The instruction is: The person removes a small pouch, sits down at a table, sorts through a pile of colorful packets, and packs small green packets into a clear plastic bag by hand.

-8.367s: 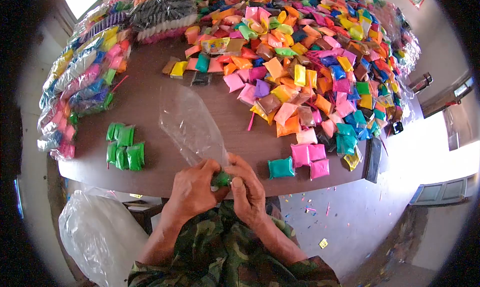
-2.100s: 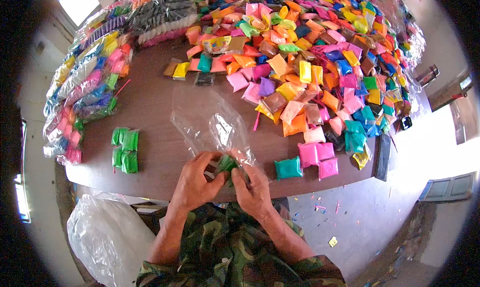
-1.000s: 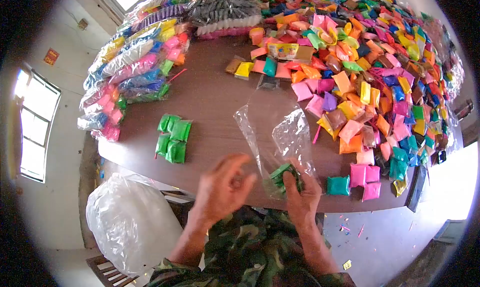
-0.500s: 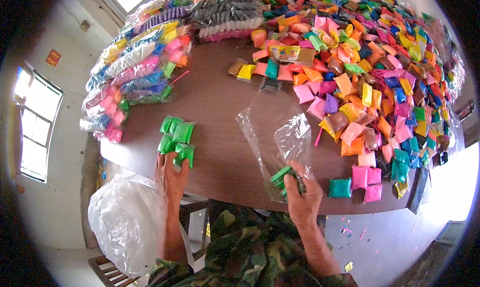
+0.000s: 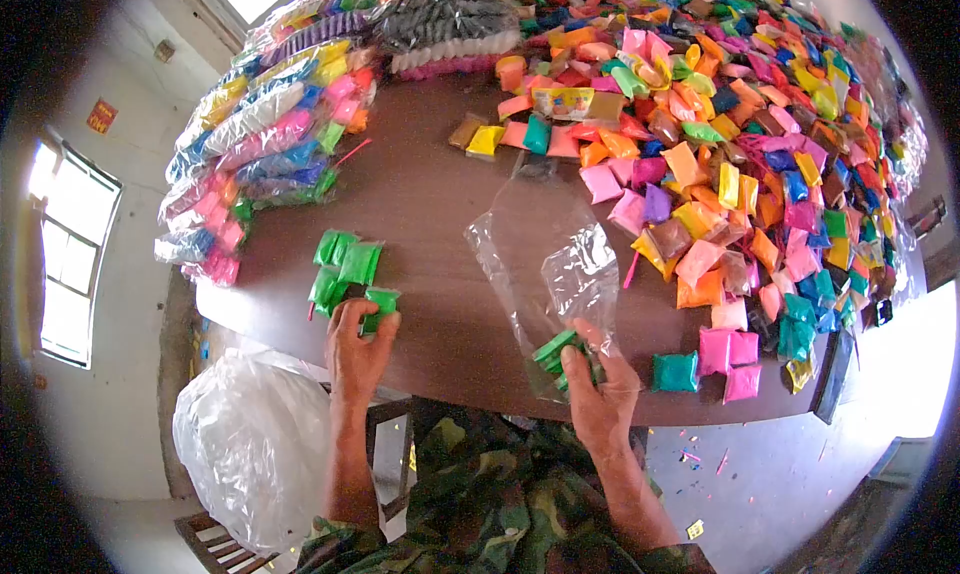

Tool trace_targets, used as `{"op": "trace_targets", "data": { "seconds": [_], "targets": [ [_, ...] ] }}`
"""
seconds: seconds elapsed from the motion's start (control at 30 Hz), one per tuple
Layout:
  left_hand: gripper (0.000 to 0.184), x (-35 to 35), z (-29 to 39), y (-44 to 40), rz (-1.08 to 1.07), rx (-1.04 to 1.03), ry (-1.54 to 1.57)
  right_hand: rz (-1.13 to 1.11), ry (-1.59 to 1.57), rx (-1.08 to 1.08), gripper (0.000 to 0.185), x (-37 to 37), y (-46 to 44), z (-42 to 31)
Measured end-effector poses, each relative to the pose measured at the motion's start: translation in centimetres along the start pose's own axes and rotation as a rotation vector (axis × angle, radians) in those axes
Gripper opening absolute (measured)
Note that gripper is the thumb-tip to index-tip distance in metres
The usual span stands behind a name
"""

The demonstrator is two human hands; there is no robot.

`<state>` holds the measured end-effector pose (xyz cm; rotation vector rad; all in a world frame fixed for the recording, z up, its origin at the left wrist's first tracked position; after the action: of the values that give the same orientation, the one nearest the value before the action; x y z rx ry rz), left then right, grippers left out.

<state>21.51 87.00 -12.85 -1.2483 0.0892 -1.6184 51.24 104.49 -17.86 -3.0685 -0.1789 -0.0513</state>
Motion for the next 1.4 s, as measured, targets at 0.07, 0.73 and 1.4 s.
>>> {"op": "trace_targets", "data": {
  "seconds": [0.07,0.73,1.4],
  "targets": [
    [0.027,-0.8,-1.7,-0.2,-0.028,0.054,0.060,0.000,0.024,0.015,0.034,0.1,0.1,-0.2],
    [0.042,-2.5,-2.3,0.0,-0.611,0.061,0.158,0.003,0.021,-0.004,0.031,0.4,0.1,0.7],
    [0.041,-9.4,15.9,2.1,-0.324,0.213,0.692,0.114,0.032,0.051,0.034,0.8,0.2,-0.1]
  ]
}}
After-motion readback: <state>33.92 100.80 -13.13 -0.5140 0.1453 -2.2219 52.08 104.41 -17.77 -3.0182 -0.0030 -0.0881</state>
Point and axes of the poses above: each hand's wrist, its own y-axis away from the middle knuckle, its own x-axis out of the back of the hand, z = x × y, the point moved 8 cm from there along -y, towards the middle knuckle, and after that the axes turned 14 degrees about z, right-handed, at the moved point
